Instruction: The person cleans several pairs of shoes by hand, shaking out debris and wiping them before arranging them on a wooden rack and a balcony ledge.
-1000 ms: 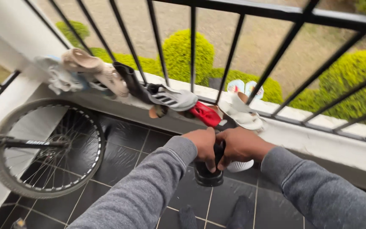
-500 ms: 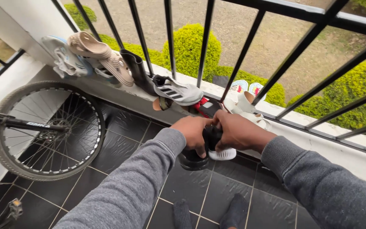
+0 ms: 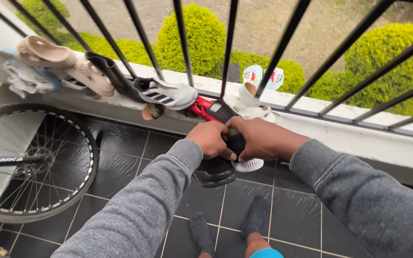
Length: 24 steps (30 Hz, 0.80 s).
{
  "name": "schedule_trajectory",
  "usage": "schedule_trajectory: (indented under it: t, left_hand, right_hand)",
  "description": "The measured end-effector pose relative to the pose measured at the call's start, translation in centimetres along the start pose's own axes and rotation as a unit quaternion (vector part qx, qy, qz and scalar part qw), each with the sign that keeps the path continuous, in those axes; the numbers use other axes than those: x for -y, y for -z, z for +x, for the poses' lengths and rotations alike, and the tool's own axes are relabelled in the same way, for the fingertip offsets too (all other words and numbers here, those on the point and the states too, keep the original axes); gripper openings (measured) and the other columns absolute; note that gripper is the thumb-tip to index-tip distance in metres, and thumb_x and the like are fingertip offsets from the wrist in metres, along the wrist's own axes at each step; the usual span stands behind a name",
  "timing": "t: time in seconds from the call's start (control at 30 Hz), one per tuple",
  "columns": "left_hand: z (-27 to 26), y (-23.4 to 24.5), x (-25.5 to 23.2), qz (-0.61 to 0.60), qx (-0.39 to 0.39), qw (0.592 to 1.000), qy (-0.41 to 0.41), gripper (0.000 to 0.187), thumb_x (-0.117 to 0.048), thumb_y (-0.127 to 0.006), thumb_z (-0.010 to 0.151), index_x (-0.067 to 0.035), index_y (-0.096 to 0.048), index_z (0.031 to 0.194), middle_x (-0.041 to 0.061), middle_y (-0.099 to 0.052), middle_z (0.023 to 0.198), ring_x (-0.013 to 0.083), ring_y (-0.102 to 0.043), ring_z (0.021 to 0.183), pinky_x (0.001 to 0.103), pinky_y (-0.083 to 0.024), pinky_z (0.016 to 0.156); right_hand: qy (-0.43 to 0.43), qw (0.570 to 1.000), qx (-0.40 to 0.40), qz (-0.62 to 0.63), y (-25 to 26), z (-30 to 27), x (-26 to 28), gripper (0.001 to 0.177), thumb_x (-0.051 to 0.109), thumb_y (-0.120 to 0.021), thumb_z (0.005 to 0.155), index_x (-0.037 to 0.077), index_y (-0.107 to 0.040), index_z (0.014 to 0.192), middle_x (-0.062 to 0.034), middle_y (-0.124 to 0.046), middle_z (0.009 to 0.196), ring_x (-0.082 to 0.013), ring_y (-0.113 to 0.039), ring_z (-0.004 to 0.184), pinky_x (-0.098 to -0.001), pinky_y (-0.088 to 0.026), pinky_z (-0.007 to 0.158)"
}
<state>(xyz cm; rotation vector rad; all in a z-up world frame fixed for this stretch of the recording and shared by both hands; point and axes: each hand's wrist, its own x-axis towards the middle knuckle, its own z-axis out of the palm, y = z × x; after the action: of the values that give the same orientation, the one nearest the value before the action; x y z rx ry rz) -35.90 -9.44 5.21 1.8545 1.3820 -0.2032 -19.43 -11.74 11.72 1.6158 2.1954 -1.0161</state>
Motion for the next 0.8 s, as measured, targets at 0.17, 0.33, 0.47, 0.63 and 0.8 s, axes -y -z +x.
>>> schedule_trajectory:
  t: [0.17,0.33,0.47,0.63,0.8]
  left_hand:
    - [0.3,1.4,-4.1,0.073,0.051,0.996,0.003,0.088,-0.036,-0.096,0.058,-0.022,-0.060,0.137,0.008,-0.070,0.128,0.0273,-0.065,0.121,0.040,-0.049,0.105]
    - [3.4,0.3,-6.6,0.149,0.090,0.984,-0.031,0.097,-0.032,-0.097,0.060,-0.006,-0.051,0.141,0.015,-0.068,0.129,0.0318,-0.065,0.120,0.042,-0.053,0.101]
    - [6.1,-0.6,-9.4,0.192,0.099,0.975,-0.058,0.078,-0.034,-0.095,0.063,-0.007,-0.064,0.130,0.014,-0.073,0.121,0.0302,-0.069,0.115,0.041,-0.055,0.099]
    - [8.2,-1.1,-14.0,0.206,0.122,0.967,-0.086,0.073,-0.032,-0.095,0.063,-0.018,-0.068,0.130,0.010,-0.074,0.117,0.0287,-0.070,0.112,0.041,-0.055,0.096]
    - [11.3,-2.6,-17.4,0.259,0.117,0.946,-0.157,0.061,-0.023,-0.093,0.065,-0.023,-0.073,0.123,0.003,-0.077,0.113,0.0234,-0.068,0.112,0.044,-0.049,0.098]
  right_hand:
    - [0.013,0.999,-0.030,0.039,-0.8,0.6,-4.5,0.084,0.022,-0.086,0.068,0.020,-0.045,0.142,-0.0182,-0.073,0.109,-0.0374,-0.071,0.104,-0.0449,-0.055,0.090]
    - [-0.041,0.997,0.006,0.064,0.5,-0.4,-7.5,0.089,0.017,-0.082,0.077,0.025,-0.036,0.153,-0.0193,-0.072,0.114,-0.0349,-0.072,0.104,-0.0438,-0.057,0.089]
    - [-0.126,0.928,0.075,0.341,1.0,-0.8,-11.4,0.078,0.002,-0.075,0.080,0.023,-0.043,0.148,-0.0119,-0.069,0.122,-0.0253,-0.075,0.102,-0.0357,-0.066,0.082]
    - [-0.147,0.903,0.111,0.388,1.6,-2.2,-15.7,0.070,0.004,-0.080,0.078,0.023,-0.054,0.141,-0.0068,-0.069,0.120,-0.0200,-0.073,0.102,-0.0308,-0.066,0.081]
    - [-0.173,0.848,0.155,0.476,1.5,-3.5,-19.3,0.055,0.012,-0.081,0.080,0.020,-0.065,0.131,-0.0019,-0.069,0.112,-0.0140,-0.065,0.101,-0.0291,-0.060,0.075]
